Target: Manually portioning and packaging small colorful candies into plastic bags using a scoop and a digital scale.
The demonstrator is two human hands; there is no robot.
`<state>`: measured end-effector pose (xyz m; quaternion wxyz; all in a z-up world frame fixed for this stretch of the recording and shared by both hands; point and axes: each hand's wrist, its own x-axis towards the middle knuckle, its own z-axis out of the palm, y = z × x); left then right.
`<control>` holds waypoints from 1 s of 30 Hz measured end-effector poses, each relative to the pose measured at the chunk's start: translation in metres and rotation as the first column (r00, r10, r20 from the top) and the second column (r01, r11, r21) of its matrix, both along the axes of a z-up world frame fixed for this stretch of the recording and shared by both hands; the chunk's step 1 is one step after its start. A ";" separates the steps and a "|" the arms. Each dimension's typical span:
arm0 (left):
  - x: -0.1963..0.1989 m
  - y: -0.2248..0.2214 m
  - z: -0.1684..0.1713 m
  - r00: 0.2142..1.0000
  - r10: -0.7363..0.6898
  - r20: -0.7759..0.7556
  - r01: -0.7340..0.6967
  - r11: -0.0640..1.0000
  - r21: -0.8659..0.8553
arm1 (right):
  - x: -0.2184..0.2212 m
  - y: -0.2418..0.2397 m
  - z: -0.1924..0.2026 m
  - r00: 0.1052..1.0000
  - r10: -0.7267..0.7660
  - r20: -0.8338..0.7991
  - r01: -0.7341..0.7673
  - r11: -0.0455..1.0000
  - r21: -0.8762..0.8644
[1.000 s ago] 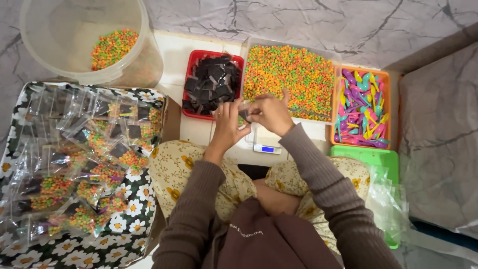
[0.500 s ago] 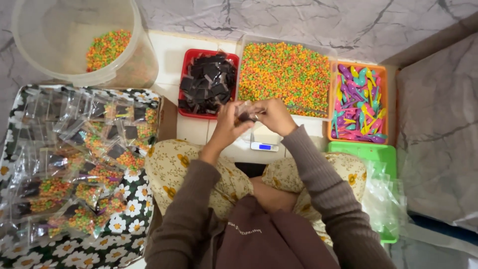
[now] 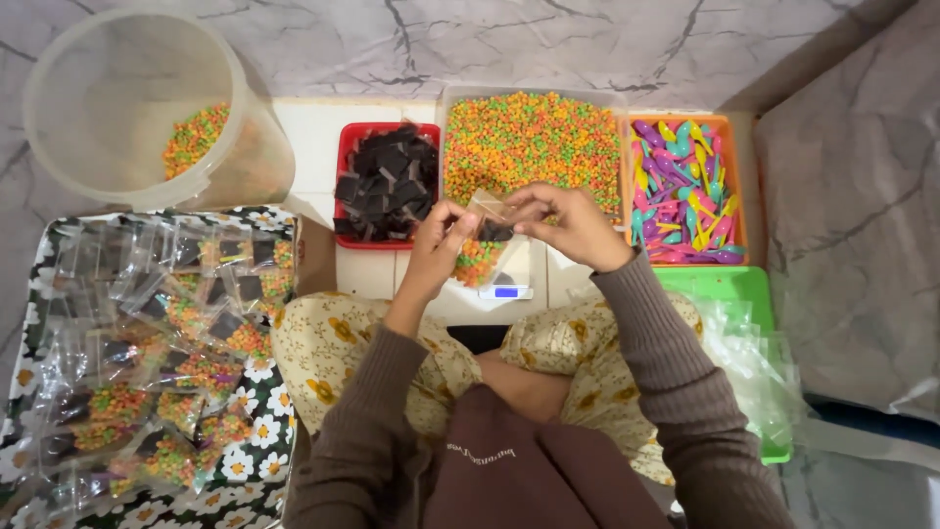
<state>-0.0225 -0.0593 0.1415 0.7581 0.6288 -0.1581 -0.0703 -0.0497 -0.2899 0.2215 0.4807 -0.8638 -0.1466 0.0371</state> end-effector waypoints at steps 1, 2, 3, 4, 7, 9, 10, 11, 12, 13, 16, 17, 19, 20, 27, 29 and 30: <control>-0.002 -0.005 0.003 1.000 -0.004 0.003 0.004 1.000 0.004 | -0.002 0.001 0.003 1.000 -0.004 0.003 0.004 1.000 0.004; -0.005 -0.010 0.005 1.000 0.003 0.011 -0.002 0.999 -0.032 | -0.004 0.002 0.006 1.000 0.019 0.019 -0.017 0.996 -0.083; -0.008 -0.014 0.007 1.000 0.010 0.016 -0.009 0.998 -0.067 | -0.006 0.004 0.008 0.999 0.043 0.031 -0.037 0.985 -0.169; -0.010 -0.015 0.007 1.000 0.006 0.016 -0.005 0.998 -0.063 | -0.009 0.005 0.011 0.999 0.039 0.031 -0.033 0.986 -0.165; -0.013 -0.018 0.014 0.999 0.025 0.047 -0.022 0.998 -0.062 | -0.012 0.002 0.018 0.989 -0.025 0.144 0.025 1.000 0.002; -0.017 -0.021 0.024 1.000 0.005 0.014 -0.003 0.995 -0.104 | -0.016 -0.004 0.017 0.958 -0.136 0.253 0.133 0.991 0.031; -0.018 -0.023 0.034 1.000 0.001 0.014 0.001 0.995 -0.102 | -0.016 -0.001 0.015 0.957 -0.140 0.253 0.136 0.990 0.034; -0.021 -0.026 0.045 0.999 -0.001 0.036 0.004 0.997 -0.079 | -0.017 0.002 0.014 0.943 -0.143 0.302 0.136 0.990 0.046; -0.024 -0.028 0.055 0.998 -0.004 0.058 0.007 0.998 -0.056 | -0.017 0.006 0.012 0.925 -0.146 0.350 0.135 0.989 0.058; -0.022 -0.029 0.053 0.998 -0.005 0.058 0.008 0.998 -0.055 | -0.020 0.005 0.015 0.925 -0.148 0.350 0.136 0.989 0.059; -0.020 -0.028 0.055 0.997 0.056 0.061 -0.057 0.998 0.000 | -0.024 0.002 0.024 0.945 -0.164 0.284 0.139 0.985 0.107; -0.019 -0.027 0.060 0.995 0.036 0.097 -0.034 0.999 -0.015 | -0.024 0.000 0.029 0.950 -0.131 0.284 0.110 0.990 0.089; -0.014 -0.023 0.061 0.991 0.015 0.133 -0.011 1.000 -0.029 | -0.025 -0.006 0.036 0.954 -0.098 0.284 0.081 0.994 0.071; -0.010 -0.020 0.057 0.978 -0.007 0.209 0.014 0.999 -0.031 | -0.027 -0.010 0.040 0.961 -0.090 0.261 0.070 0.994 0.086; -0.007 -0.009 0.057 0.932 -0.047 0.359 0.068 0.997 -0.046 | -0.031 -0.015 0.052 0.977 0.024 0.211 -0.045 0.995 0.093; -0.009 -0.010 0.059 0.933 -0.040 0.358 0.057 0.998 -0.038 | -0.031 -0.013 0.048 0.978 0.013 0.208 -0.034 0.995 0.096; -0.010 -0.010 0.060 0.934 -0.032 0.357 0.045 0.999 -0.029 | -0.032 -0.012 0.046 0.979 0.002 0.205 -0.022 0.995 0.099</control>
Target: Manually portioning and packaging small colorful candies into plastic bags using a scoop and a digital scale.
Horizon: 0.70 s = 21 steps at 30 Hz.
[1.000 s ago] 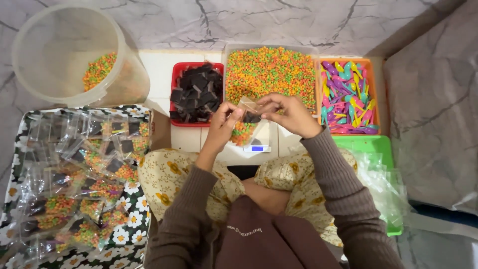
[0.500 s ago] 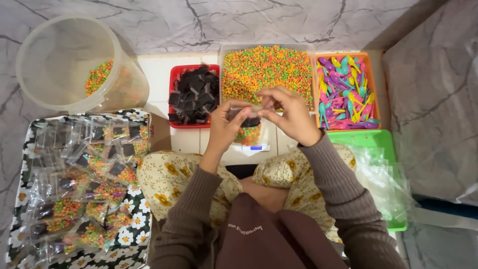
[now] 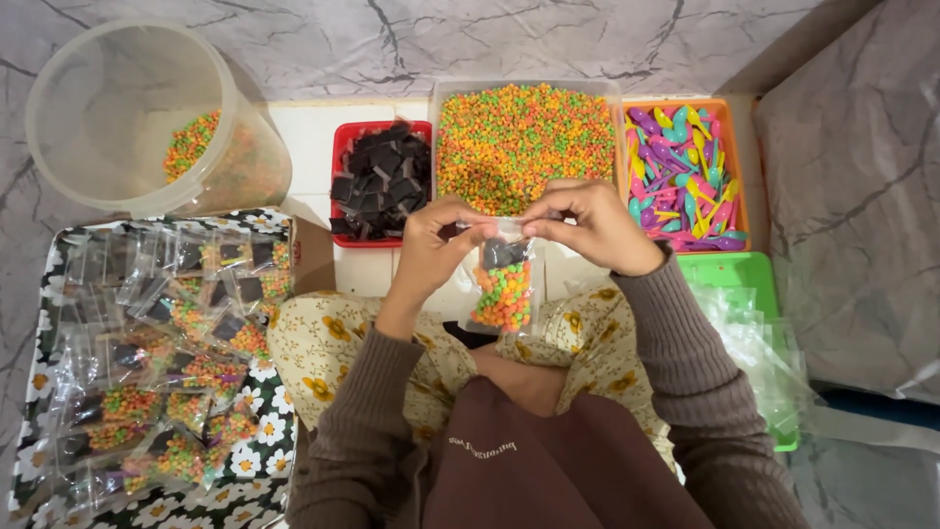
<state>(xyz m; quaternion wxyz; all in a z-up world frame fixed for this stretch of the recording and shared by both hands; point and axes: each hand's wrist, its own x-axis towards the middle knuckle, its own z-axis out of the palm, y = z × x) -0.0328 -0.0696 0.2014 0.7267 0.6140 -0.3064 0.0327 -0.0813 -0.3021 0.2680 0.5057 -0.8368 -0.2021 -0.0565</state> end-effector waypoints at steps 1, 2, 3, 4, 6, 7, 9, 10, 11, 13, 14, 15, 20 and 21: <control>0.001 -0.001 -0.002 1.000 0.001 -0.002 -0.001 1.000 -0.001 | 0.001 0.003 0.000 1.000 0.001 -0.002 -0.001 1.000 -0.001; 0.001 -0.002 -0.005 1.000 0.019 -0.003 -0.019 1.000 0.021 | 0.002 0.006 0.000 1.000 0.001 0.013 -0.001 1.000 -0.007; 0.002 -0.002 -0.007 0.999 0.036 -0.002 -0.036 0.998 0.043 | 0.003 0.009 0.001 1.000 -0.001 0.029 0.001 1.000 -0.012; 0.000 -0.002 -0.006 0.999 0.036 -0.004 -0.036 0.998 0.043 | 0.003 0.010 -0.002 1.000 -0.001 0.027 0.002 1.000 -0.012; -0.002 -0.003 -0.003 0.997 0.073 -0.014 -0.072 0.995 0.069 | 0.006 0.012 -0.005 0.999 -0.018 0.049 0.019 1.000 -0.023; -0.002 -0.003 -0.002 0.997 0.075 -0.017 -0.073 0.995 0.069 | 0.006 0.013 -0.007 0.999 -0.016 0.046 0.017 1.000 -0.023; -0.003 -0.004 0.000 0.996 0.090 0.001 -0.090 0.991 0.101 | 0.008 0.015 -0.011 0.997 -0.018 0.075 0.020 0.999 -0.030; -0.004 -0.005 0.000 0.996 0.091 0.000 -0.090 0.991 0.101 | 0.007 0.016 -0.011 0.997 -0.018 0.074 0.020 0.999 -0.030; -0.005 -0.005 0.000 0.995 0.104 0.001 -0.103 0.990 0.099 | 0.007 0.018 -0.011 0.996 -0.019 0.092 0.021 1.000 -0.019; -0.007 -0.007 0.000 0.993 0.118 0.001 -0.117 0.988 0.097 | 0.007 0.019 -0.015 0.994 -0.021 0.109 0.022 1.000 -0.009; -0.008 -0.008 0.000 0.992 0.129 0.010 -0.129 0.986 0.107 | 0.007 0.020 -0.018 0.993 -0.037 0.114 0.037 0.999 0.000; -0.009 -0.009 -0.001 0.990 0.138 0.019 -0.139 0.983 0.116 | 0.007 0.020 -0.022 0.992 -0.054 0.117 0.053 0.999 0.008; -0.015 -0.014 0.004 0.981 0.191 0.042 -0.195 0.972 0.130 | 0.011 0.016 -0.031 0.995 -0.034 0.093 0.030 0.998 0.046; -0.016 -0.014 0.004 0.978 0.205 0.026 -0.207 0.971 0.123 | 0.010 0.014 -0.032 0.997 -0.014 0.073 0.009 0.997 0.075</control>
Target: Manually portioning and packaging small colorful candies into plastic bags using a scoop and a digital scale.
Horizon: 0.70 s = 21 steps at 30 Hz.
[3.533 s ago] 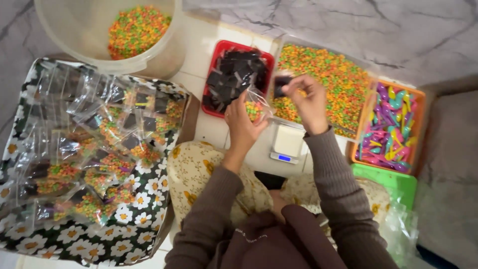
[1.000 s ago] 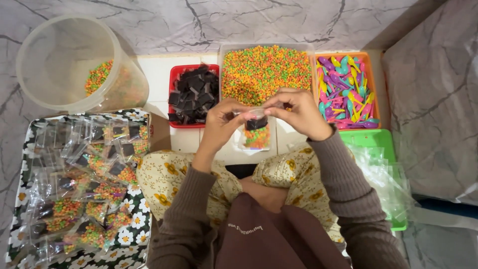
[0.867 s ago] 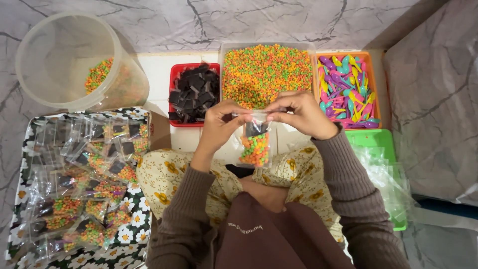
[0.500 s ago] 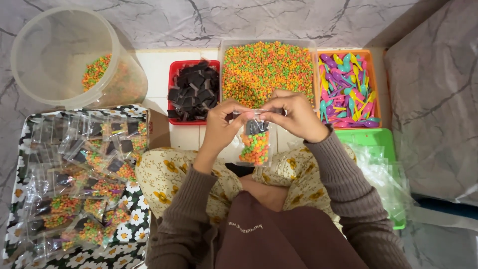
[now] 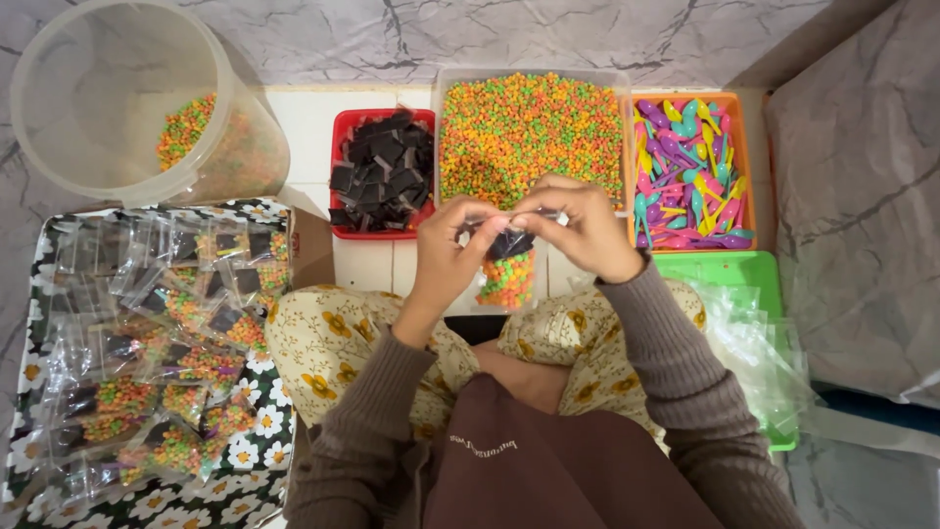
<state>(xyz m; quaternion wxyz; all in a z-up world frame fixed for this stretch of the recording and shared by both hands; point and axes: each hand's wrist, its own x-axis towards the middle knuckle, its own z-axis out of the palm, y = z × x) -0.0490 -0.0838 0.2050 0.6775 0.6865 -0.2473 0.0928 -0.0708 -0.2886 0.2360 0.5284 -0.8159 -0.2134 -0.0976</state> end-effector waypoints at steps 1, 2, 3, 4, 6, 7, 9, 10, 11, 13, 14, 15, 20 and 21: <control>0.000 0.004 0.000 1.000 0.000 -0.002 0.000 1.000 0.001 | -0.002 -0.002 0.005 1.000 0.000 -0.002 0.000 1.000 0.001; 0.002 0.007 0.001 0.997 -0.023 -0.071 0.020 0.999 -0.047 | -0.002 -0.004 0.010 0.999 -0.016 -0.028 0.017 0.999 0.028; 0.004 0.011 0.002 0.989 -0.049 -0.138 0.036 0.995 -0.096 | -0.003 -0.006 0.016 0.998 -0.031 -0.054 0.034 0.998 0.055; 0.004 0.014 0.001 0.989 -0.050 -0.139 0.037 0.995 -0.095 | -0.002 -0.008 0.015 0.998 -0.032 -0.055 0.036 0.998 0.056; 0.003 0.019 -0.002 0.966 -0.136 -0.220 0.111 0.987 -0.119 | -0.001 -0.013 0.013 0.999 -0.043 -0.031 0.043 0.999 0.020; 0.004 0.020 -0.005 0.966 -0.137 -0.221 0.113 0.987 -0.119 | -0.002 -0.014 0.013 0.998 -0.044 -0.033 0.045 0.999 0.021; 0.006 0.023 -0.010 0.971 -0.098 -0.219 0.083 0.994 -0.075 | -0.003 -0.015 0.016 0.997 -0.077 -0.008 0.077 0.997 0.003; 0.006 0.023 -0.011 0.971 -0.097 -0.220 0.083 0.994 -0.075 | -0.003 -0.014 0.016 0.997 -0.077 -0.009 0.077 0.997 0.003; 0.005 0.023 -0.011 0.971 -0.097 -0.219 0.080 0.993 -0.083 | -0.003 -0.014 0.015 0.997 -0.077 -0.006 0.077 0.997 0.004; 0.006 0.023 -0.006 0.972 -0.097 -0.213 0.079 0.993 -0.092 | -0.001 -0.012 0.017 0.997 -0.078 0.002 0.078 0.997 0.005; 0.006 0.024 -0.001 0.978 -0.106 -0.179 0.095 0.993 -0.068 | -0.001 -0.010 0.019 0.998 -0.058 0.009 0.058 0.998 0.001; 0.006 0.025 0.004 0.983 -0.115 -0.144 0.110 0.993 -0.044 | -0.001 -0.008 0.020 0.999 -0.039 0.016 0.039 0.999 -0.003; 0.007 0.023 0.010 0.996 -0.085 -0.037 0.085 0.996 0.004 | -0.001 -0.001 0.015 0.999 -0.027 0.045 0.027 0.999 -0.020; 0.007 0.023 0.013 0.997 -0.074 -0.003 0.074 0.997 0.027 | -0.002 -0.001 0.014 0.998 -0.022 0.057 0.024 0.999 -0.035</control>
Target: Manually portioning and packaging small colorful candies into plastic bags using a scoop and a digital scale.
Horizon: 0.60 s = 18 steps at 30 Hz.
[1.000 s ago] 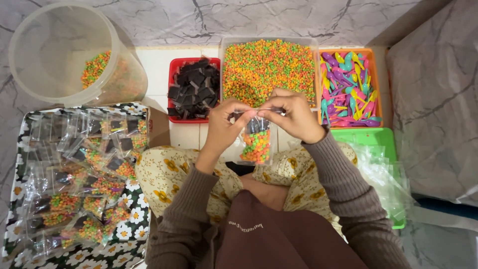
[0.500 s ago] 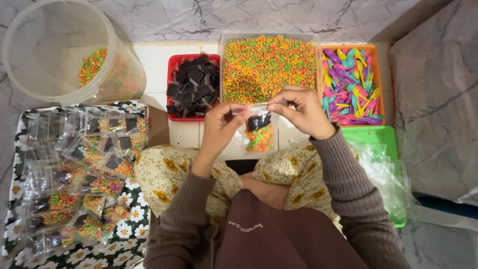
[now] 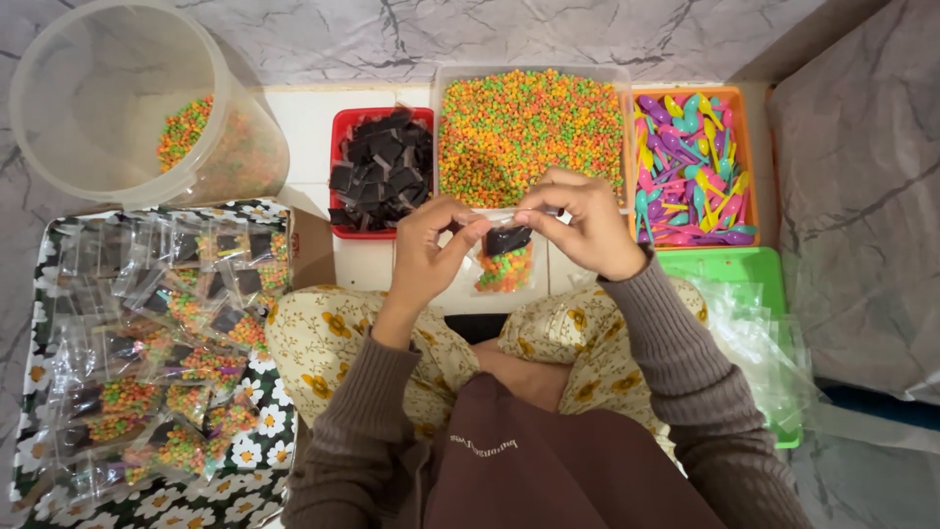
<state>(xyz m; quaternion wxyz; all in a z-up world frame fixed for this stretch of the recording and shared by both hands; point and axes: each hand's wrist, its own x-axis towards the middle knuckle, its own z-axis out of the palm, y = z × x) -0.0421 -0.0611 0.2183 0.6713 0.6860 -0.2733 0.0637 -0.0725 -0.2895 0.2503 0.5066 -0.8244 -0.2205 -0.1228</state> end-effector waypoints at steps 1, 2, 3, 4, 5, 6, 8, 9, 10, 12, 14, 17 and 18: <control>0.000 0.000 0.001 1.000 0.000 -0.001 0.000 1.000 0.001 | 0.000 0.000 0.001 1.000 0.000 -0.001 0.000 1.000 0.001; 0.000 -0.001 0.002 1.000 0.010 0.025 -0.010 1.000 0.011 | 0.001 0.000 0.001 1.000 0.008 0.000 -0.008 1.000 -0.007; 0.000 -0.001 0.002 0.999 0.019 0.051 -0.020 1.000 0.020 | 0.001 0.000 0.002 1.000 0.017 0.000 -0.017 1.000 -0.015; 0.000 -0.002 0.001 0.999 0.020 0.050 -0.021 1.000 0.020 | 0.002 0.003 0.003 1.000 0.018 -0.001 -0.018 1.000 -0.015; 0.001 -0.003 0.001 0.998 -0.003 0.064 0.002 1.000 0.013 | 0.002 0.007 0.004 1.000 0.025 0.013 -0.025 1.000 -0.002; 0.003 -0.004 0.001 0.997 -0.026 0.078 0.025 1.000 0.005 | 0.002 0.010 0.006 0.999 0.032 0.026 -0.033 0.999 0.011; 0.003 -0.007 0.003 0.997 -0.019 0.080 0.020 1.000 -0.004 | 0.004 0.012 0.006 0.999 0.029 0.033 -0.029 1.000 -0.005; 0.002 -0.009 0.004 0.997 -0.012 0.080 0.013 1.000 -0.013 | 0.005 0.014 0.005 0.999 0.028 0.037 -0.027 0.999 -0.021; 0.001 -0.009 0.004 0.997 -0.010 0.079 0.011 1.000 -0.013 | 0.005 0.014 0.004 0.999 0.030 0.036 -0.029 0.999 -0.020; 0.001 -0.009 0.005 0.997 -0.007 0.077 0.007 1.000 -0.011 | 0.005 0.014 0.001 0.998 0.023 0.053 -0.022 1.000 -0.020; 0.003 -0.010 0.000 0.999 -0.013 0.052 0.014 1.000 -0.021 | 0.008 0.013 -0.003 0.999 0.017 0.044 -0.017 1.000 -0.009; 0.005 -0.008 -0.015 0.991 -0.110 -0.076 0.114 0.992 0.052 | 0.015 0.004 -0.013 1.000 -0.012 0.028 0.012 1.000 0.020; 0.006 -0.007 -0.022 0.964 -0.189 -0.187 0.214 0.969 0.126 | 0.019 0.000 -0.017 0.999 -0.036 0.019 0.035 0.999 0.040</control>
